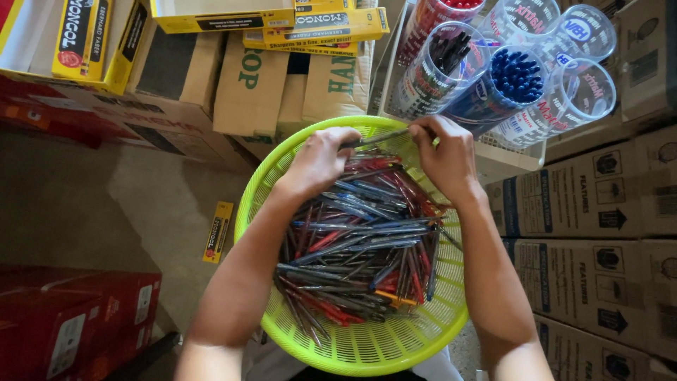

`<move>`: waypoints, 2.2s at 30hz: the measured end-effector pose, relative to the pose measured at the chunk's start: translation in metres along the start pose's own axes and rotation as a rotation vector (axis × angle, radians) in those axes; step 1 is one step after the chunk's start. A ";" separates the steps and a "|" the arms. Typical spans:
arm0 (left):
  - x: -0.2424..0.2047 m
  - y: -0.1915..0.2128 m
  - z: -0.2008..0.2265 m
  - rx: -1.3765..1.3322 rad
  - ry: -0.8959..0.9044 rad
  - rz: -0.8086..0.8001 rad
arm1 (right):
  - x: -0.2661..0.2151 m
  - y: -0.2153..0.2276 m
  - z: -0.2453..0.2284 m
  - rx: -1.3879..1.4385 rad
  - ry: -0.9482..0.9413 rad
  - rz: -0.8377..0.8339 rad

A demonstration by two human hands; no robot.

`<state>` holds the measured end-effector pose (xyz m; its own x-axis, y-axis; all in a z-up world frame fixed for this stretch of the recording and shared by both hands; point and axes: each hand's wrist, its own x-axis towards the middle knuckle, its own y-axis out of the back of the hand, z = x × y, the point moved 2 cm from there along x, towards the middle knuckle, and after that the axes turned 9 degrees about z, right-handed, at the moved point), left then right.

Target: The person sorts a large quantity of ballpoint pens from a green basket into clear plastic cups by color. They pick up pens, remove the caps, and place the pens into cups containing red, blue, and black pens.

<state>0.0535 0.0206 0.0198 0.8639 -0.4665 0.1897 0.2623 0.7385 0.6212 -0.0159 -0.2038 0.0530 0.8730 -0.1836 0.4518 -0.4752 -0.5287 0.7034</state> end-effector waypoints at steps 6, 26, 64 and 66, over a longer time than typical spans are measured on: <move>0.014 0.000 -0.017 -0.542 0.116 0.107 | 0.001 0.002 0.011 0.046 -0.028 0.006; 0.013 -0.011 -0.017 -0.897 0.226 0.009 | -0.011 -0.011 -0.032 0.409 -0.249 -0.406; 0.001 -0.039 0.009 -0.884 0.107 -0.280 | -0.004 0.009 -0.027 0.407 -0.068 -0.005; 0.005 -0.041 0.018 -0.831 0.075 -0.257 | -0.001 0.017 -0.029 0.439 -0.062 0.038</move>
<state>0.0393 -0.0212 0.0088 0.7531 -0.6558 0.0515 0.6565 0.7441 -0.1238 -0.0283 -0.1891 0.0806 0.8671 -0.2521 0.4297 -0.4272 -0.8199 0.3811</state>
